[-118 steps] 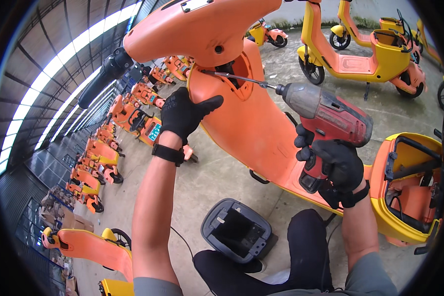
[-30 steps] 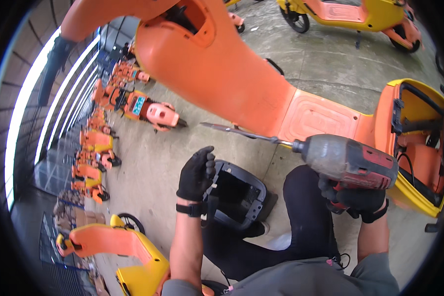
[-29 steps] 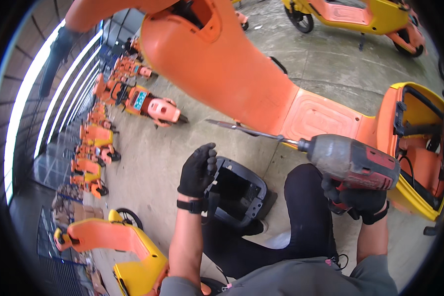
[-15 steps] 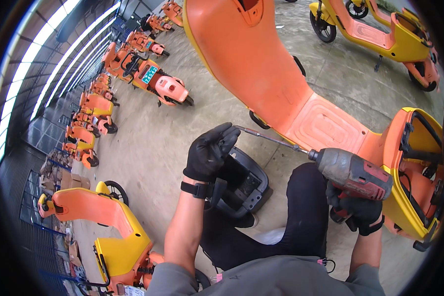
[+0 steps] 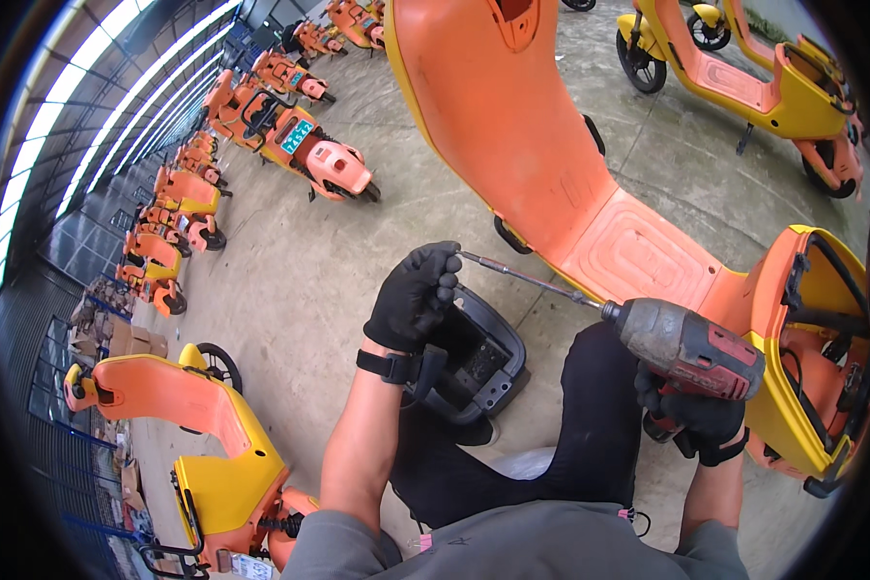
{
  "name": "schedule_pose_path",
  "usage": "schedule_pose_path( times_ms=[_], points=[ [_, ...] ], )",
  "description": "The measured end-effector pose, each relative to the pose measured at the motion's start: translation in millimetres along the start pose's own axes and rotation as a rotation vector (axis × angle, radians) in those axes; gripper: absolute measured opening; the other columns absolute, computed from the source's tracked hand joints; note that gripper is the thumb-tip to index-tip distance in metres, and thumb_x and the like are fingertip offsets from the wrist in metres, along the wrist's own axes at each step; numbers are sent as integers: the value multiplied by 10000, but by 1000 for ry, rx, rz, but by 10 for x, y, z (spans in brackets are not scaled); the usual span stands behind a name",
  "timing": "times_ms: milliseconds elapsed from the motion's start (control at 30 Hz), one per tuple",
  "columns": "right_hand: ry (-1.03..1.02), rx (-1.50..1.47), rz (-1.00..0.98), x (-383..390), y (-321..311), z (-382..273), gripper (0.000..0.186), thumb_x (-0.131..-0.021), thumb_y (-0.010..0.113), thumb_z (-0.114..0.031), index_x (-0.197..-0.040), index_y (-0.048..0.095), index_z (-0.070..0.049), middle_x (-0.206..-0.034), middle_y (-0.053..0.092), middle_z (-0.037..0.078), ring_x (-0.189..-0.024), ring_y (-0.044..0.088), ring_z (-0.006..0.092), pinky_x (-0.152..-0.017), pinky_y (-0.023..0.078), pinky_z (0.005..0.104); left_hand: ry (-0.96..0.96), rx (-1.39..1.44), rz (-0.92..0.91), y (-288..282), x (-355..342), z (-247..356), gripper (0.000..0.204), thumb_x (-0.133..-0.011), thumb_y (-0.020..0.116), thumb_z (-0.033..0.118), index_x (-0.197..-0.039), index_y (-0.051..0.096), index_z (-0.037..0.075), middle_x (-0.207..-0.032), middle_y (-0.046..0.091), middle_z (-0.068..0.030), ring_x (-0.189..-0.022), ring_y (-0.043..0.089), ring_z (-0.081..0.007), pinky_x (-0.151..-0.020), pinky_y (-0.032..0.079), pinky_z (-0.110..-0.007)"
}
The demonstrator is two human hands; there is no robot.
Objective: The person picks up a plastic bin and sets it on their lap while seated, then uses an electric drill to remove screws from the frame of two different electric scooters.
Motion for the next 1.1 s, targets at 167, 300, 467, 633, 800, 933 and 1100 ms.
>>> schedule_pose_path(
  times_ms=[167,300,467,633,800,933,1100],
  points=[
    [-21,19,-51,-13,3,6,563,-734,828,-73,-1248,608,-11,-1047,704,124,-903,694,198,-742,570,321,-2,32,-45,16,24,66,273,-1005,608,160,-1222,588,-4,-908,617,-43,-652,539,-75,-519,437,-185],
    [-34,56,-4,3,-11,33,654,-726,845,-178,-1287,569,14,-999,679,123,-835,659,186,-663,522,292,22,-29,-69,46,37,152,274,-1008,608,171,-1217,597,-5,-912,620,-49,-633,525,-67,-512,428,-185],
    [-10,14,-32,11,18,22,575,-745,823,-97,-1265,595,-1,-1046,696,127,-894,685,199,-723,556,311,21,-24,3,78,53,205,303,-1013,602,185,-1233,590,-23,-885,620,-44,-589,507,-64,-503,418,-184],
    [-1,23,-50,6,35,7,538,-754,813,-64,-1249,610,-6,-1068,704,129,-919,696,201,-738,568,311,22,-112,-60,179,117,270,296,-1021,583,180,-1228,588,-32,-859,618,-28,-547,483,-55,-482,391,-178],
    [-20,-8,-54,2,98,-12,524,-749,820,-93,-1224,618,-2,-1019,701,117,-836,684,181,-648,549,294,1,-143,-75,177,118,288,265,-1021,581,193,-1175,598,-22,-835,611,-15,-512,457,-48,-452,356,-175],
    [34,-21,-75,17,147,-5,514,-751,824,-123,-1207,619,-1,-980,692,107,-725,646,160,-553,503,282,-11,-177,-52,162,113,276,261,-1029,574,219,-1151,598,-10,-817,595,-3,-501,433,-42,-431,331,-174],
    [33,-22,-85,14,166,-2,521,-752,829,-139,-1209,616,-3,-986,692,110,-715,642,159,-537,496,283,-22,-162,-46,177,130,273,271,-1039,559,247,-1143,589,-2,-800,577,8,-495,417,-38,-420,316,-174]
  ],
)
Point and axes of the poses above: each hand's wrist, its own x-axis away from the middle knuckle, its own y-axis out of the palm, z = x × y, the point moved 8 cm from there along -x, towards the middle knuckle
